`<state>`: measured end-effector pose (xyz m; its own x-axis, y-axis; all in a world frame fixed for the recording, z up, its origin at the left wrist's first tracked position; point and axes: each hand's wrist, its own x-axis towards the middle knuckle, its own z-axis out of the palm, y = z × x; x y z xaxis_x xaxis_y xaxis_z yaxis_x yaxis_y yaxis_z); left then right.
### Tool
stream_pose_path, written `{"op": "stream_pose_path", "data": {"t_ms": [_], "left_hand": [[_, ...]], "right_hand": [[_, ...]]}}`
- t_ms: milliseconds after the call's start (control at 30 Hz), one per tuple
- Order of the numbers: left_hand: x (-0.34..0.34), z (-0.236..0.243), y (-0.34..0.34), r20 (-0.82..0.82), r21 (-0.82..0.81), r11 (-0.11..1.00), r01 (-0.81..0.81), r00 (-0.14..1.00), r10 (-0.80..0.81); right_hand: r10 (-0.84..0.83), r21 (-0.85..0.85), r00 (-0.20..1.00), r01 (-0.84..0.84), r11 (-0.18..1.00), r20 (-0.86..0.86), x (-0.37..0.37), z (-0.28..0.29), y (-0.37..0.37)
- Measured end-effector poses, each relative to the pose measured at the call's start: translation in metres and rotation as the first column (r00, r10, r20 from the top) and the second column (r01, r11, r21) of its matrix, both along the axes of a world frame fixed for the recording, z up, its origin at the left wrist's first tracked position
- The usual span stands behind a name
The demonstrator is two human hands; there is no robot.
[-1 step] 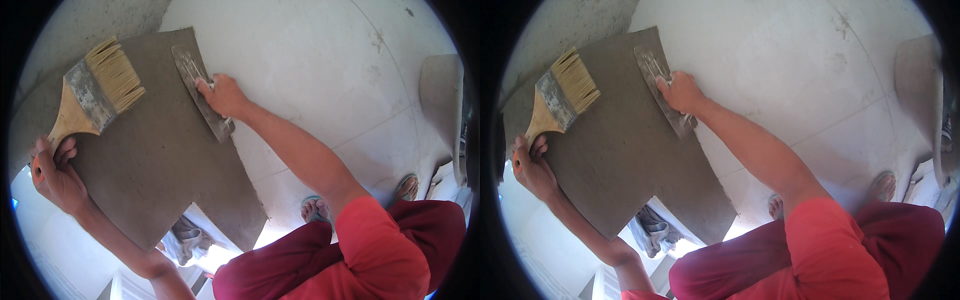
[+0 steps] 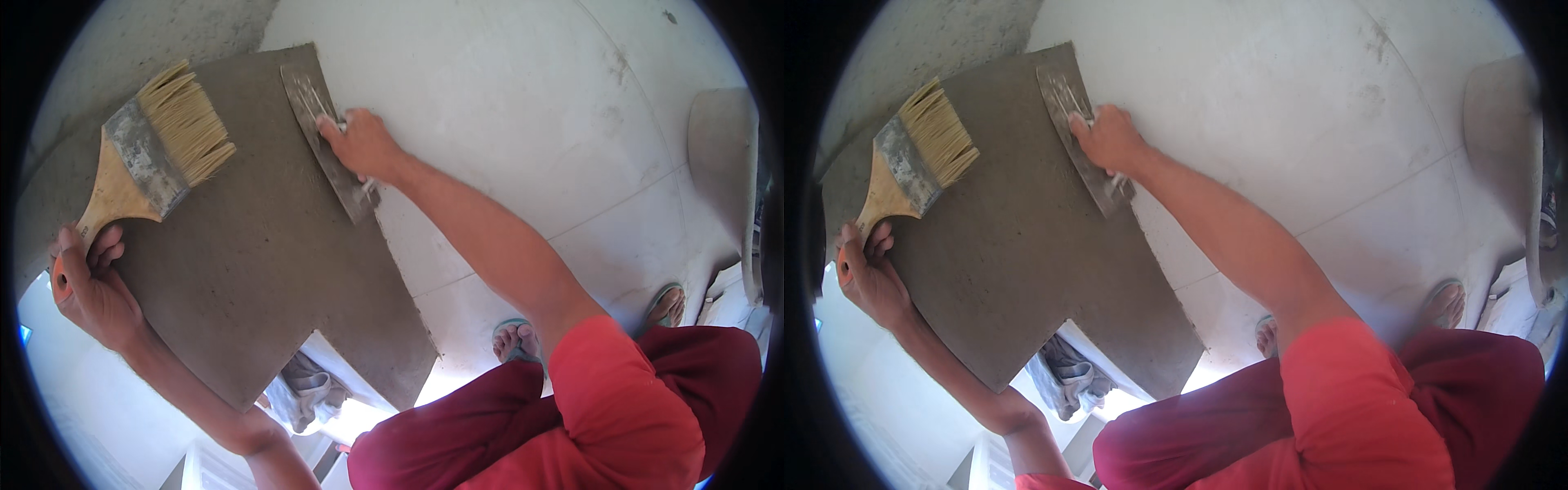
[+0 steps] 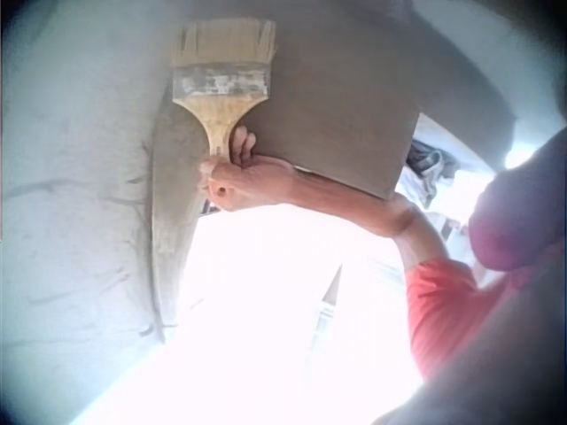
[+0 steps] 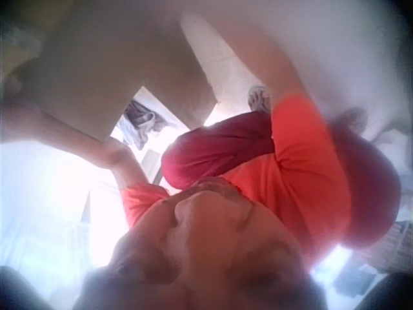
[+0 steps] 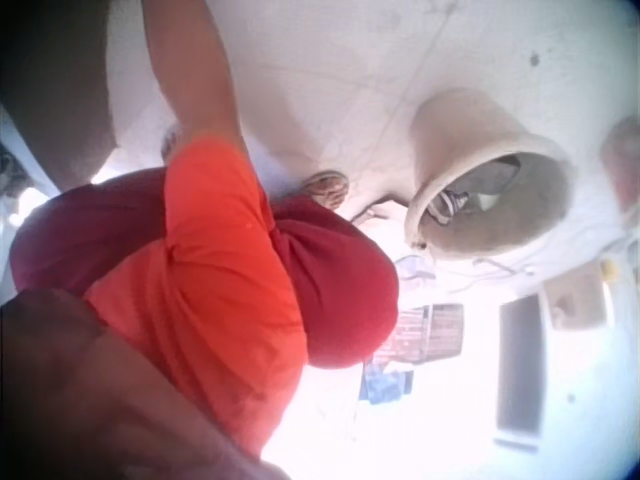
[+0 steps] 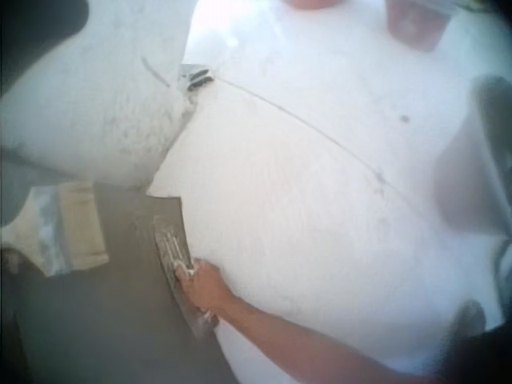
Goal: The person applies a layer of wet cement to a low wall structure, smoothing the surface with a trowel and finishing it with a large brush.
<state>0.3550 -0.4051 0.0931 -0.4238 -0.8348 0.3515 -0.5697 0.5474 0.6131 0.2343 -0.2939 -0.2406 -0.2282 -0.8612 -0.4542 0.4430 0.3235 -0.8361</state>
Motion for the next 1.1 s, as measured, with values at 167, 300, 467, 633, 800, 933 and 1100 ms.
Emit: {"op": "stream_pose_path", "data": {"t_ms": [167, 300, 467, 633, 800, 933, 1100], "left_hand": [[-0.005, 0.001, -0.004, -0.013, -0.002, 1.000, -0.005, 1.000, 0.005], [-0.017, 0.000, 0.006, 0.003, 0.002, 1.000, 0.017, 1.000, -0.017], [-0.006, 0.001, 0.001, 0.001, 0.008, 1.000, 0.021, 1.000, -0.021], [-0.013, 0.003, 0.006, 0.020, 0.006, 1.000, 0.022, 1.000, -0.022], [0.005, 0.008, -0.003, 0.008, 0.050, 0.998, 0.033, 0.999, -0.033], [0.009, 0.014, -0.005, 0.025, 0.066, 0.996, 0.059, 0.998, -0.060], [-0.003, 0.012, -0.002, 0.034, 0.085, 0.989, 0.121, 0.992, -0.125]], "right_hand": [[-0.026, -0.008, 0.999, 0.026, 1.000, -0.037, -0.016, 0.022, -0.016], [-0.184, -0.185, 0.947, 0.138, 0.973, -0.264, 0.007, -0.015, -0.010], [0.029, 0.027, 0.999, -0.030, 0.999, 0.045, -0.040, 0.015, -0.028], [-0.189, -0.189, 0.953, 0.146, 0.971, -0.238, 0.009, -0.006, -0.004], [0.045, 0.009, 0.999, -0.045, 0.999, 0.020, -0.037, 0.016, -0.019], [-0.109, -0.201, 0.985, 0.081, 0.976, -0.130, 0.001, 0.036, -0.024], [-0.393, -0.319, 0.766, 0.256, 0.912, -0.508, 0.019, -0.012, -0.019]]}}
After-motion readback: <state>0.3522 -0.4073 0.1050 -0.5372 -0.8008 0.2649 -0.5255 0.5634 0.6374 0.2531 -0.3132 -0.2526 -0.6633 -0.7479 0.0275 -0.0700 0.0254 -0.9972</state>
